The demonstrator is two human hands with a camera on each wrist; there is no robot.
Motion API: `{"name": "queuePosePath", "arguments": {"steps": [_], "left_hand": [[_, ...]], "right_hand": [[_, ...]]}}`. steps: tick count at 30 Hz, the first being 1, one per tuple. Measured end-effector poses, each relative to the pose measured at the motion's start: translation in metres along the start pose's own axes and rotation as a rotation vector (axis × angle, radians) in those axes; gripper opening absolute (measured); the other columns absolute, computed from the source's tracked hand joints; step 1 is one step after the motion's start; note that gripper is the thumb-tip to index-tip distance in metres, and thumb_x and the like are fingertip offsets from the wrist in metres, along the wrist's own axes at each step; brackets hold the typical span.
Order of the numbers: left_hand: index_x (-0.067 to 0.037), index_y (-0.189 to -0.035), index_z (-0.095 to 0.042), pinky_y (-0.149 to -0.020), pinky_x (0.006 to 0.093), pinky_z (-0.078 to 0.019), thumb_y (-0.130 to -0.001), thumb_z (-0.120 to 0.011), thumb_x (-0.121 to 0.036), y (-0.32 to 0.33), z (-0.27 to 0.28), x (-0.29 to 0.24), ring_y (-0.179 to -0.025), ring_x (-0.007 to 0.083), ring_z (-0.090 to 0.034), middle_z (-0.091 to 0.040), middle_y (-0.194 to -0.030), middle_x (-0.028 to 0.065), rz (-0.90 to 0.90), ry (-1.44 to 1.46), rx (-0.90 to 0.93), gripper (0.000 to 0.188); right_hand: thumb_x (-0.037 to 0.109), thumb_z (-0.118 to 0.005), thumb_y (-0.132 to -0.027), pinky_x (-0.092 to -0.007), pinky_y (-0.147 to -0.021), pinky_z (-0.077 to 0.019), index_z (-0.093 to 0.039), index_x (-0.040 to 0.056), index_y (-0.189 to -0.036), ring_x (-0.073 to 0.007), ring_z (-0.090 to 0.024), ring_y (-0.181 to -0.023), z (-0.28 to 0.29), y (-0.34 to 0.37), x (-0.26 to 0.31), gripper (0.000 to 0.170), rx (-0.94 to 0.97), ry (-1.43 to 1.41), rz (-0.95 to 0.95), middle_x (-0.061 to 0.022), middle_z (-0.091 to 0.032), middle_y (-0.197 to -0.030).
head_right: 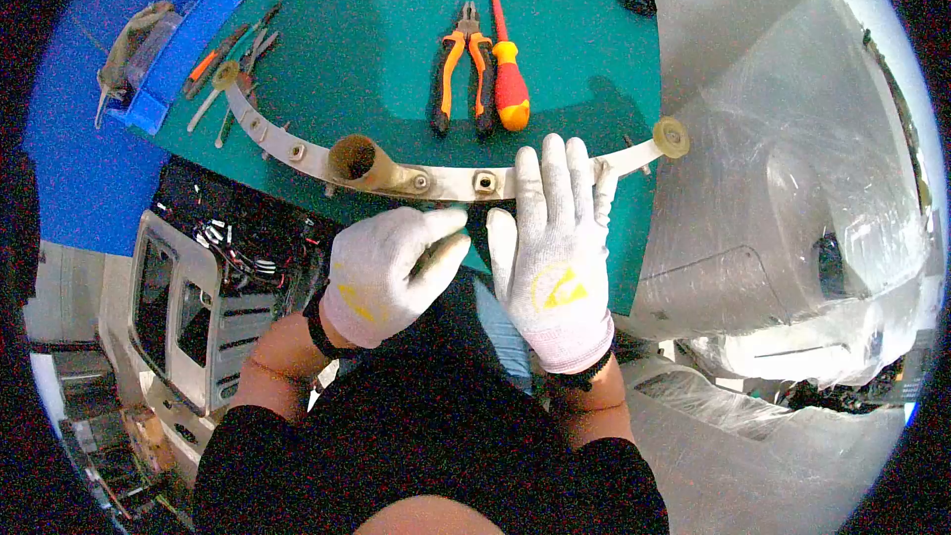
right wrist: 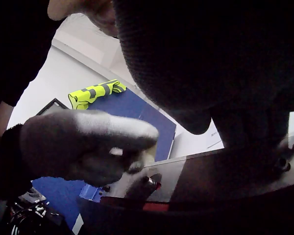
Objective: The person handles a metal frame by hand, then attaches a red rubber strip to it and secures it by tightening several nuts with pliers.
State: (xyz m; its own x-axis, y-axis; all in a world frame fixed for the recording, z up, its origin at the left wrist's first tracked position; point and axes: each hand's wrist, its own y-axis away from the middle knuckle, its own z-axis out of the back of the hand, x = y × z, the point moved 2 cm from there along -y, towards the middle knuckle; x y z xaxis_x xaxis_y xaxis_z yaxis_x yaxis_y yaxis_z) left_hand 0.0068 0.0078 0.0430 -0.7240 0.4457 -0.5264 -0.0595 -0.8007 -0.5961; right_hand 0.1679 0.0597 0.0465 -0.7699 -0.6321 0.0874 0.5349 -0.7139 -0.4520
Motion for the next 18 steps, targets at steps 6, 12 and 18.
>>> {"name": "queuePosePath", "arguments": {"steps": [6, 12, 18], "left_hand": [[-0.004, -0.101, -0.067, -0.065, 0.0399, -0.0544, -0.081, -0.073, -0.006, -0.006, -0.008, 0.001, -0.076, 0.0326, -0.067, -0.068, -0.089, 0.0144, -0.11, 0.037, -0.004, 0.022], [-0.007, -0.101, -0.066, -0.064, 0.0394, -0.0527, -0.083, -0.071, -0.013, -0.005, -0.014, 0.003, -0.077, 0.0303, -0.066, -0.066, -0.088, 0.0111, -0.093, 0.048, -0.002, 0.019], [-0.008, -0.097, -0.065, -0.059, 0.0402, -0.0513, -0.083, -0.071, -0.013, -0.007, -0.016, 0.004, -0.072, 0.03, -0.065, -0.064, -0.08, 0.0104, -0.122, 0.027, -0.015, 0.016]], "right_hand": [[0.029, -0.057, -0.093, -0.0611, -0.116, -0.0193, -0.045, -0.0058, -0.138, -0.0466, -0.036, -0.137, -0.001, 0.0, -0.002, 0.058, -0.026, -0.024, 0.0, -0.0283, -0.042, -0.143], [0.03, -0.059, -0.091, -0.0604, -0.116, -0.0197, -0.047, -0.005, -0.137, -0.045, -0.036, -0.137, -0.001, -0.001, -0.001, 0.059, -0.018, 0.001, -0.002, -0.0272, -0.044, -0.143], [0.029, -0.062, -0.09, -0.0595, -0.117, -0.0185, -0.048, -0.0033, -0.137, -0.044, -0.036, -0.138, -0.003, 0.0, -0.002, 0.059, -0.018, 0.02, -0.011, -0.0262, -0.044, -0.143]]}}
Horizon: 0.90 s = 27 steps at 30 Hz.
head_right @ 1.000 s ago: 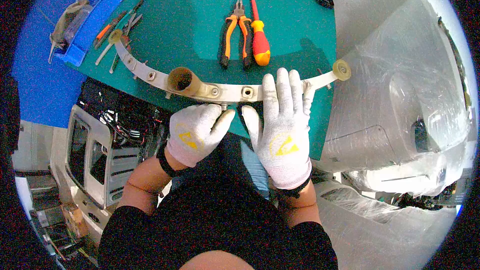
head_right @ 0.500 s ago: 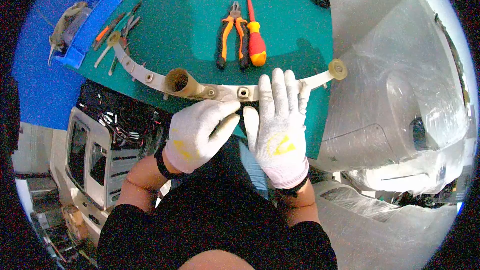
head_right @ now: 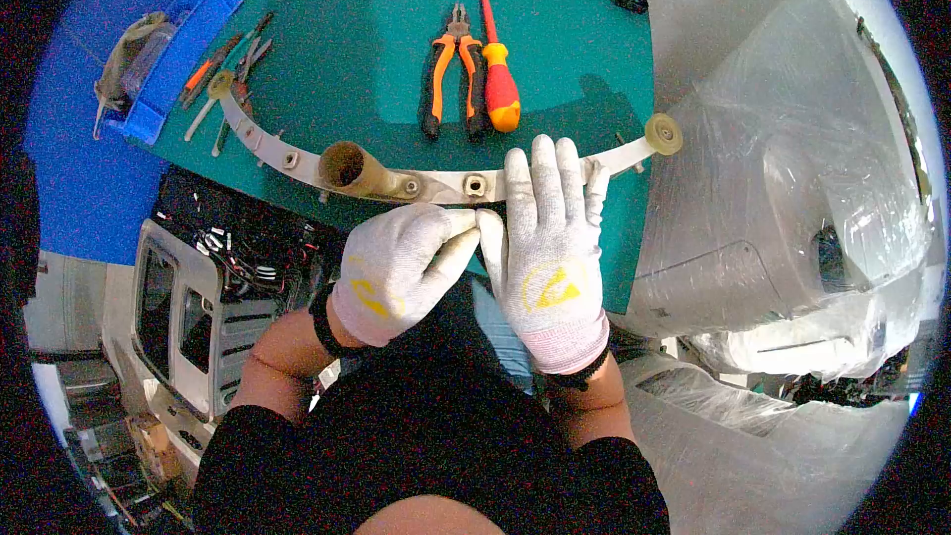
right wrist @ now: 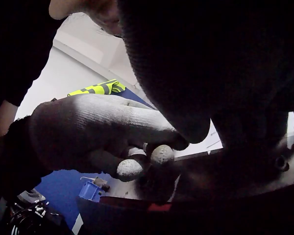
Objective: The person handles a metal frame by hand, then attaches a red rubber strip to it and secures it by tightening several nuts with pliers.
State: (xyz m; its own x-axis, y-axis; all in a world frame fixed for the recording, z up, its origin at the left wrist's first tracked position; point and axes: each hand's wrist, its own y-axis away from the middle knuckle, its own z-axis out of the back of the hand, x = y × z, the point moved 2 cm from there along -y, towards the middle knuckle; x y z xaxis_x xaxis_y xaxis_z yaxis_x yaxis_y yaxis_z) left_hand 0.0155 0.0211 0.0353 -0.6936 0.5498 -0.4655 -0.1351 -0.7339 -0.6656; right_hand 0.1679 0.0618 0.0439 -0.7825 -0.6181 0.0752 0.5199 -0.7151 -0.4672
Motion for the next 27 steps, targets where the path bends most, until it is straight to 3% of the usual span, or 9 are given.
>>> {"name": "queuePosePath", "arguments": {"steps": [3, 10, 18, 22, 24, 27], "left_hand": [[-0.006, -0.095, -0.065, -0.06, 0.0426, -0.0517, -0.081, -0.072, -0.007, -0.001, -0.001, -0.003, -0.07, 0.0341, -0.064, -0.064, -0.079, 0.0127, 0.047, -0.015, 0.042, 0.016], [-0.009, -0.09, -0.064, -0.056, 0.0402, -0.0497, -0.08, -0.072, -0.013, -0.002, -0.005, -0.004, -0.066, 0.03, -0.062, -0.06, -0.075, 0.0092, -0.008, -0.064, -0.023, 0.014], [-0.006, -0.092, -0.06, -0.061, 0.0424, -0.0496, -0.077, -0.069, -0.002, -0.006, 0.002, -0.003, -0.071, 0.0361, -0.062, -0.06, -0.08, 0.0134, 0.081, 0.238, -0.024, 0.017], [-0.006, -0.092, -0.06, -0.061, 0.042, -0.0492, -0.077, -0.069, -0.001, -0.006, 0.006, -0.004, -0.071, 0.0361, -0.062, -0.059, -0.081, 0.0136, 0.087, 0.226, 0.017, 0.018], [-0.003, -0.09, -0.064, -0.056, 0.0348, -0.0465, -0.08, -0.067, 0.002, -0.006, 0.007, -0.005, -0.062, 0.0262, -0.06, -0.058, -0.075, 0.0103, 0.128, 0.276, 0.029, 0.012], [-0.003, -0.09, -0.064, -0.056, 0.0345, -0.0459, -0.079, -0.067, 0.003, -0.005, 0.007, -0.004, -0.061, 0.0255, -0.059, -0.057, -0.074, 0.0098, 0.107, 0.249, 0.018, 0.012]], "right_hand": [[0.029, -0.063, -0.088, -0.0594, -0.117, -0.019, -0.048, -0.0027, -0.137, -0.0432, -0.037, -0.138, 0.0, -0.001, 0.0, 0.06, 0.011, 0.02, 0.005, -0.0256, -0.044, -0.143], [0.032, -0.061, -0.089, -0.0595, -0.117, -0.0202, -0.048, -0.0019, -0.138, -0.0427, -0.037, -0.138, -0.002, 0.0, -0.001, 0.061, 0.014, 0.045, 0.011, -0.0249, -0.044, -0.144], [0.037, -0.053, -0.094, -0.0602, -0.118, -0.0149, -0.046, -0.0025, -0.14, -0.0447, -0.032, -0.14, 0.001, 0.001, -0.001, 0.061, 0.051, -0.01, -0.003, -0.027, -0.04, -0.146], [0.038, -0.051, -0.095, -0.0612, -0.118, -0.0138, -0.045, -0.0034, -0.141, -0.0451, -0.031, -0.141, 0.001, 0.002, -0.001, 0.062, 0.048, -0.038, 0.008, -0.0277, -0.039, -0.148], [0.039, -0.05, -0.096, -0.0616, -0.118, -0.0136, -0.045, -0.0038, -0.141, -0.0453, -0.031, -0.141, 0.002, 0.002, 0.0, 0.062, 0.056, -0.029, 0.013, -0.0281, -0.038, -0.148], [0.04, -0.049, -0.096, -0.0621, -0.117, -0.0141, -0.045, -0.0043, -0.141, -0.0462, -0.03, -0.141, 0.002, 0.003, -0.001, 0.063, 0.053, -0.038, 0.017, -0.0291, -0.038, -0.148]]}}
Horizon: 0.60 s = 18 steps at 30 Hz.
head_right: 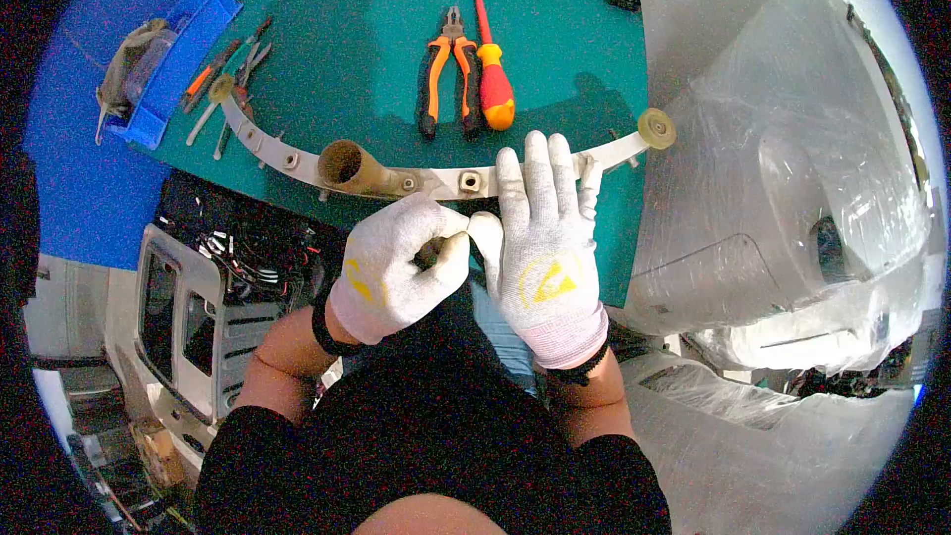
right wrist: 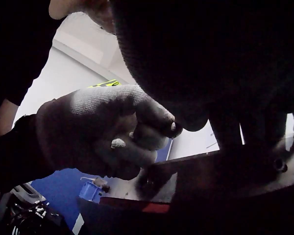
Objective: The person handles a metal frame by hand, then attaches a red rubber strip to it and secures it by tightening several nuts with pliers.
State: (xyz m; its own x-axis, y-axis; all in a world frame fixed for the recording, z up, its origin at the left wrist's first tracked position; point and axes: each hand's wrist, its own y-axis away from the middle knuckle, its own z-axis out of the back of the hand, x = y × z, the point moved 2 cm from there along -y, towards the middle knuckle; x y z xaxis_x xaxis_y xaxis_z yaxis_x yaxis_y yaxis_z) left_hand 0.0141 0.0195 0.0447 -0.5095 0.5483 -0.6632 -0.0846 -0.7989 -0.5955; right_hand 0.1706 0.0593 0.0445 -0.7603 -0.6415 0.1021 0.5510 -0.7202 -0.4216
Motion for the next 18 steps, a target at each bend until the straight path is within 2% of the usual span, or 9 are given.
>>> {"name": "queuePosePath", "arguments": {"steps": [1, 3, 9, 13, 16, 18], "left_hand": [[-0.003, -0.09, -0.064, -0.056, 0.0345, -0.0459, -0.079, -0.067, 0.003, 0.001, 0.0, 0.0, -0.061, 0.0255, -0.059, -0.057, -0.074, 0.0098, 0.0, 0.001, 0.001, 0.012], [-0.005, -0.091, -0.06, -0.062, 0.0424, -0.0484, -0.077, -0.069, -0.002, 0.002, 0.0, 0.001, -0.072, 0.0366, -0.061, -0.058, -0.079, 0.0137, 0.006, -0.021, 0.03, 0.017], [-0.005, -0.091, -0.06, -0.063, 0.0424, -0.0485, -0.077, -0.069, -0.002, 0.002, 0.002, 0.0, -0.073, 0.0362, -0.061, -0.058, -0.079, 0.0138, 0.01, -0.022, 0.057, 0.017], [-0.005, -0.091, -0.06, -0.062, 0.042, -0.0483, -0.077, -0.068, 0.0, 0.003, 0.002, 0.001, -0.071, 0.0355, -0.061, -0.058, -0.078, 0.0134, 0.016, -0.02, 0.062, 0.017], [-0.006, -0.092, -0.06, -0.061, 0.0413, -0.0481, -0.076, -0.068, 0.001, 0.005, 0.009, 0.002, -0.069, 0.0346, -0.06, -0.058, -0.077, 0.0125, -0.051, -0.059, -0.012, 0.019], [-0.006, -0.094, -0.061, -0.061, 0.0401, -0.0491, -0.075, -0.069, 0.002, 0.007, 0.016, 0.001, -0.068, 0.0336, -0.061, -0.059, -0.076, 0.0115, 0.029, -0.086, -0.009, 0.022]], "right_hand": [[0.04, -0.049, -0.096, -0.0625, -0.117, -0.0145, -0.044, -0.0044, -0.141, -0.0467, -0.03, -0.141, 0.0, 0.0, 0.0, 0.063, 0.0, 0.006, 0.006, -0.0295, -0.038, -0.148], [0.04, -0.049, -0.096, -0.0628, -0.117, -0.0149, -0.044, -0.0045, -0.141, -0.0472, -0.03, -0.141, 0.0, 0.0, 0.001, 0.063, -0.002, 0.01, 0.011, -0.0299, -0.038, -0.147], [0.04, -0.049, -0.096, -0.0635, -0.116, -0.0154, -0.044, -0.0047, -0.14, -0.0473, -0.031, -0.141, 0.001, 0.0, 0.001, 0.063, -0.004, 0.008, 0.006, -0.0299, -0.038, -0.147], [0.032, -0.053, -0.095, -0.0615, -0.117, -0.0162, -0.046, -0.0046, -0.139, -0.045, -0.032, -0.141, 0.003, -0.001, 0.002, 0.058, -0.003, 0.023, 0.008, -0.0281, -0.039, -0.146], [0.027, -0.055, -0.093, -0.06, -0.117, -0.017, -0.046, -0.0046, -0.138, -0.0437, -0.033, -0.14, 0.003, -0.002, 0.0, 0.056, -0.01, 0.016, 0.004, -0.0271, -0.041, -0.146], [0.025, -0.056, -0.092, -0.0594, -0.118, -0.0174, -0.047, -0.0046, -0.138, -0.0433, -0.033, -0.14, 0.003, -0.002, 0.001, 0.055, -0.02, -0.004, 0.005, -0.0267, -0.041, -0.146]]}}
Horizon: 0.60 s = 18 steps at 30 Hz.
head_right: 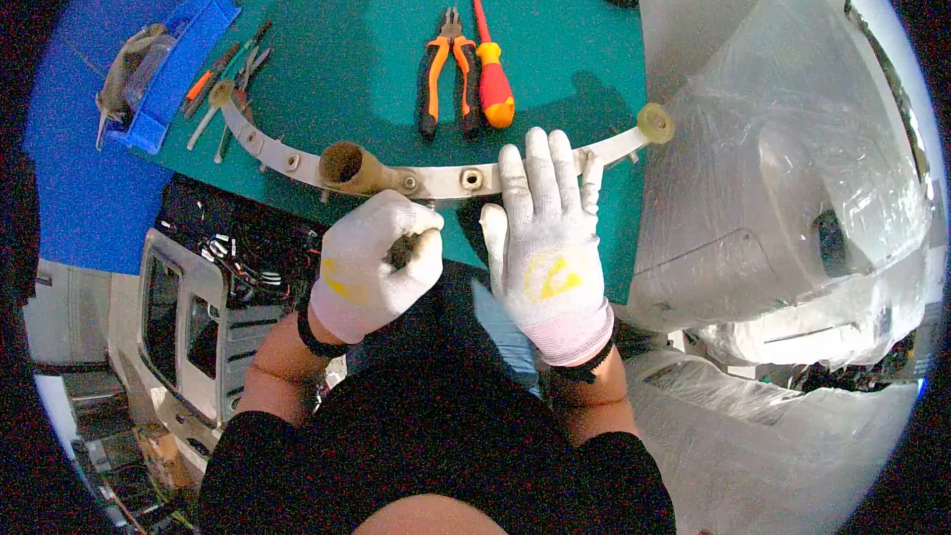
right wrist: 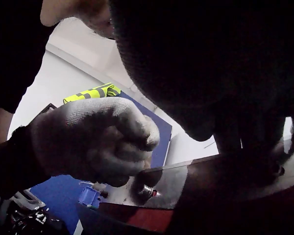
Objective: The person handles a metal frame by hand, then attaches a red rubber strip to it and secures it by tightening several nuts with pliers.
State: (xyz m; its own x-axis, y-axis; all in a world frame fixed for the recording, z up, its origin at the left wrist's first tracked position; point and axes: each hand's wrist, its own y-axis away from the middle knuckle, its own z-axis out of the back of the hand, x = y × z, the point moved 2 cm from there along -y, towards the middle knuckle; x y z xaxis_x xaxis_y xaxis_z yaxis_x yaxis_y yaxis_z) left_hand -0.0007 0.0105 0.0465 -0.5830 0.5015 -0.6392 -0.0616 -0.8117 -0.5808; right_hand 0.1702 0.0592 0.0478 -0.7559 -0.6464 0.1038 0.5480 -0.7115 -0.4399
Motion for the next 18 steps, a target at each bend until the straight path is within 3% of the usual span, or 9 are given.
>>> {"name": "queuePosePath", "arguments": {"steps": [3, 5, 7, 9, 12, 14, 18], "left_hand": [[-0.005, -0.098, -0.063, -0.065, 0.0403, -0.0512, -0.077, -0.071, 0.0, 0.002, -0.002, 0.002, -0.073, 0.0339, -0.064, -0.063, -0.081, 0.0122, -0.03, -0.001, 0.005, 0.023], [-0.005, -0.099, -0.063, -0.066, 0.0406, -0.0518, -0.079, -0.071, 0.0, 0.002, -0.004, 0.001, -0.075, 0.0343, -0.064, -0.064, -0.083, 0.0127, -0.046, -0.008, 0.007, 0.022], [-0.003, -0.099, -0.066, -0.067, 0.0356, -0.0533, -0.08, -0.071, 0.001, 0.002, -0.007, -0.001, -0.078, 0.031, -0.067, -0.067, -0.088, 0.0138, -0.008, 0.01, 0.044, 0.02], [-0.003, -0.1, -0.066, -0.068, 0.0359, -0.0535, -0.081, -0.071, 0.0, 0.002, -0.009, -0.001, -0.079, 0.0316, -0.068, -0.067, -0.09, 0.0142, -0.013, 0.012, 0.038, 0.019], [-0.003, -0.1, -0.066, -0.07, 0.0371, -0.0539, -0.082, -0.071, -0.002, 0.0, -0.012, -0.002, -0.082, 0.033, -0.068, -0.068, -0.092, 0.0147, -0.019, -0.002, 0.032, 0.019], [-0.002, -0.1, -0.066, -0.071, 0.038, -0.054, -0.082, -0.071, -0.003, -0.002, -0.014, -0.002, -0.084, 0.0337, -0.068, -0.068, -0.093, 0.0149, -0.019, -0.016, 0.029, 0.019], [-0.004, -0.1, -0.065, -0.072, 0.04, -0.0538, -0.082, -0.072, -0.004, -0.003, -0.018, -0.001, -0.085, 0.035, -0.067, -0.068, -0.093, 0.0149, -0.035, -0.031, 0.054, 0.019]], "right_hand": [[0.026, -0.057, -0.092, -0.0597, -0.117, -0.0179, -0.048, -0.0048, -0.137, -0.0438, -0.034, -0.139, 0.001, -0.002, 0.003, 0.055, -0.004, 0.042, -0.015, -0.0269, -0.042, -0.144], [0.016, -0.049, -0.094, -0.0549, -0.119, -0.0168, -0.047, -0.0046, -0.139, -0.0431, -0.033, -0.14, 0.002, -0.002, 0.004, 0.049, -0.007, -0.001, -0.045, -0.0271, -0.041, -0.145], [0.016, -0.049, -0.094, -0.0549, -0.119, -0.0167, -0.047, -0.0047, -0.139, -0.0432, -0.033, -0.14, 0.002, -0.001, 0.004, 0.049, -0.008, -0.002, -0.044, -0.0273, -0.041, -0.145], [0.016, -0.049, -0.094, -0.055, -0.119, -0.0166, -0.047, -0.0048, -0.138, -0.0434, -0.033, -0.14, 0.002, -0.001, 0.004, 0.049, -0.009, -0.002, -0.045, -0.0275, -0.042, -0.145], [0.016, -0.049, -0.094, -0.055, -0.119, -0.0161, -0.048, -0.0045, -0.139, -0.0436, -0.034, -0.14, 0.001, -0.002, 0.003, 0.049, -0.006, -0.002, -0.047, -0.0276, -0.042, -0.145], [0.025, -0.058, -0.091, -0.0609, -0.117, -0.0182, -0.048, -0.0048, -0.136, -0.0439, -0.037, -0.137, -0.001, -0.001, 0.003, 0.055, -0.026, 0.022, -0.023, -0.0268, -0.044, -0.143], [0.025, -0.058, -0.091, -0.0609, -0.117, -0.0182, -0.049, -0.0046, -0.136, -0.0437, -0.036, -0.138, -0.002, -0.001, 0.001, 0.055, -0.027, 0.047, -0.007, -0.0264, -0.044, -0.143]]}}
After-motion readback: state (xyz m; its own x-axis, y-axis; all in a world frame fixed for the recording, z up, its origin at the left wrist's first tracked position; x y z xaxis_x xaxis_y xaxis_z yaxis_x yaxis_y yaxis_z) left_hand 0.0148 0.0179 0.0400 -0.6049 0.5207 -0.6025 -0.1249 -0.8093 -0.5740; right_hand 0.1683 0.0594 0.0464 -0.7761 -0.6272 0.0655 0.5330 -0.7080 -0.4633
